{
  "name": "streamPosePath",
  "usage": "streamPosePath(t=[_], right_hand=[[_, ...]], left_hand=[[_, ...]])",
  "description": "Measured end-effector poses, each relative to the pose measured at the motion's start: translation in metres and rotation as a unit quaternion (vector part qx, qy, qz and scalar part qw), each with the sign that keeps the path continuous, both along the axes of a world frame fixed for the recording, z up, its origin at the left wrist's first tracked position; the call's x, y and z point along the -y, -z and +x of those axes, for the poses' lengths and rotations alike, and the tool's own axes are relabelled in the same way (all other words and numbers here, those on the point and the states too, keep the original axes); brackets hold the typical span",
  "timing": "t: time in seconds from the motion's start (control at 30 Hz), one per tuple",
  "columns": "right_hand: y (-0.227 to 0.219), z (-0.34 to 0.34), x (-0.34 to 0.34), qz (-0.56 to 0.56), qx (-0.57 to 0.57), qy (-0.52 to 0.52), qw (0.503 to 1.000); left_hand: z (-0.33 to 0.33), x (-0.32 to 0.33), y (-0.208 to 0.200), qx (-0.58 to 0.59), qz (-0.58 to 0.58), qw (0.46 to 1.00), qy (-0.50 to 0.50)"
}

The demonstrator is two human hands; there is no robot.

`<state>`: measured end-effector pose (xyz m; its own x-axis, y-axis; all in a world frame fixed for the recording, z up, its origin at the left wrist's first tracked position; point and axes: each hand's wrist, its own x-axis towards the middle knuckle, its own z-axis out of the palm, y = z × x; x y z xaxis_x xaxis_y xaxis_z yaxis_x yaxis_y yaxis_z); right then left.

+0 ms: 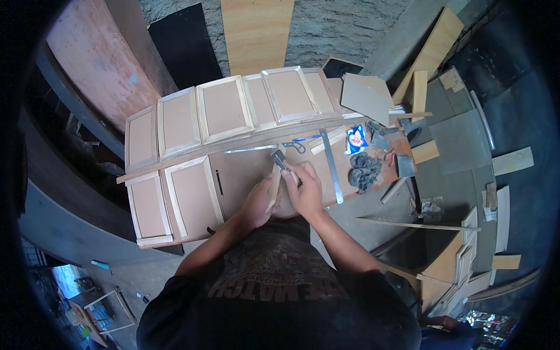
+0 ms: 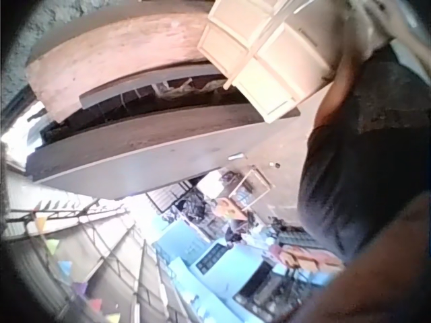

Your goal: The recorder is measuring and marking a wooden board with a pencil and a combination square at a workbench.

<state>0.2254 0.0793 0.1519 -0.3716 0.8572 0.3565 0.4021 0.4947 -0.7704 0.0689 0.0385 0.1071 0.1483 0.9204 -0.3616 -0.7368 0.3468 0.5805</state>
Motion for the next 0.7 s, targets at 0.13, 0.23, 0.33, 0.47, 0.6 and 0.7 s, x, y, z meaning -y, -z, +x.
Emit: streamPosePath(t=[0.13, 0.23, 0.33, 0.47, 0.6, 0.7], right_hand=[[-0.005, -0.001, -0.007, 0.016, -0.020, -0.072, 0.997], [-0.010, -0.003, -0.016, 0.024, -0.015, -0.028, 0.999], [-0.009, -0.005, -0.018, -0.011, -0.045, 0.068, 0.997], [0.006, -0.001, -0.010, 0.105, -0.113, -0.055, 0.987], [0.039, 0.010, -0.016, 0.021, -0.017, 0.062, 0.998], [0.073, 0.015, -0.032, -0.101, -0.109, 0.063, 0.987]], left_hand=[[-0.007, 0.005, -0.003, -0.022, -0.007, 1.000, -0.016], [0.000, 0.007, -0.005, -0.099, 0.002, 0.995, 0.027], [0.008, 0.005, -0.010, -0.049, -0.058, 0.996, 0.053], [0.001, 0.004, -0.018, -0.080, -0.010, 0.996, 0.045], [-0.020, 0.008, 0.000, -0.221, 0.003, 0.970, 0.104], [-0.044, 0.008, 0.025, -0.269, -0.041, 0.962, 0.031]])
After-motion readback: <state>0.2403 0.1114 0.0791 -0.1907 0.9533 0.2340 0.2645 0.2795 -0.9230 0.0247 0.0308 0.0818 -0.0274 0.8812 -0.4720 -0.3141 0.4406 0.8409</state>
